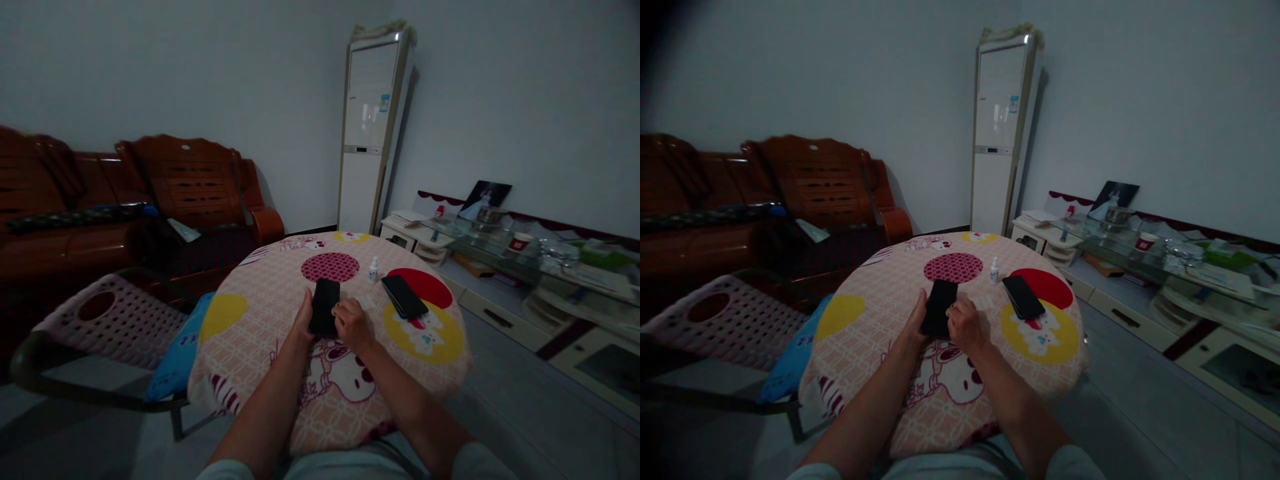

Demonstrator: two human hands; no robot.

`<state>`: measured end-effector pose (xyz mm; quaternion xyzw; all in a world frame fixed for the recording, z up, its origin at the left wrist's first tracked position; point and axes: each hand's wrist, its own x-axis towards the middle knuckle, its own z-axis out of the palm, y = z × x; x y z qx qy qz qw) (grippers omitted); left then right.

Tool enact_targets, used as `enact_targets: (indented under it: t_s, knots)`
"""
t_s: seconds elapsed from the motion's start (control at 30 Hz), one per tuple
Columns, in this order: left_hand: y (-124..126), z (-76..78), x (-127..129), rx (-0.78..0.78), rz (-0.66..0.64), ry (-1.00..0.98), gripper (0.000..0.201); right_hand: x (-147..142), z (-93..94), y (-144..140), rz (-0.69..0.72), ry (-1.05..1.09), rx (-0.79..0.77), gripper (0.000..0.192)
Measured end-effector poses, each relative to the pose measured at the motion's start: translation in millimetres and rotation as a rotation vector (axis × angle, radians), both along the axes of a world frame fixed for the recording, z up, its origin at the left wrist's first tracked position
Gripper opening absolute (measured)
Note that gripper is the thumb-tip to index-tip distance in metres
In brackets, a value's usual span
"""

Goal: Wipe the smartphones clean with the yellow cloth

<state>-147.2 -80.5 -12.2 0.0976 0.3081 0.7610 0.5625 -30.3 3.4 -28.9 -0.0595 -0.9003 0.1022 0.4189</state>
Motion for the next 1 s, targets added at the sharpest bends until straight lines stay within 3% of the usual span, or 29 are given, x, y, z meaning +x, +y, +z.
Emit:
enact_targets:
  t_s: [0.17,0.33,0.47,0.63,0.87,1.0]
  knots:
    - [-1.9,1.1,-7.1,0.001,0.039,-0.006,0.08,2.8,6.6,-13.0,0.088,-0.077,0.02,0.02]
    - [-0.3,2.3,-6.3,0.045,0.122,0.004,0.081,3.0,8.9,-24.4,0.172,-0.091,0.042,0.018]
    - [2.2,-0.9,-3.1,-0.024,0.118,0.033,0.077,0.2,9.2,-33.8,0.207,-0.12,0.078,0.016]
    - [1.4,-2.3,-2.8,-0.062,0.075,0.034,0.076,-3.2,9.7,-36.0,0.185,-0.119,0.105,0.016]
    - [-1.5,7.3,-1.0,-0.006,0.159,-0.016,0.077,-2.5,2.6,-21.4,0.044,-0.087,0.082,0.017]
    - [0.5,5.7,1.8,-0.081,0.122,-0.032,0.068,-2.6,2.4,-14.4,0.024,-0.043,0.054,0.018]
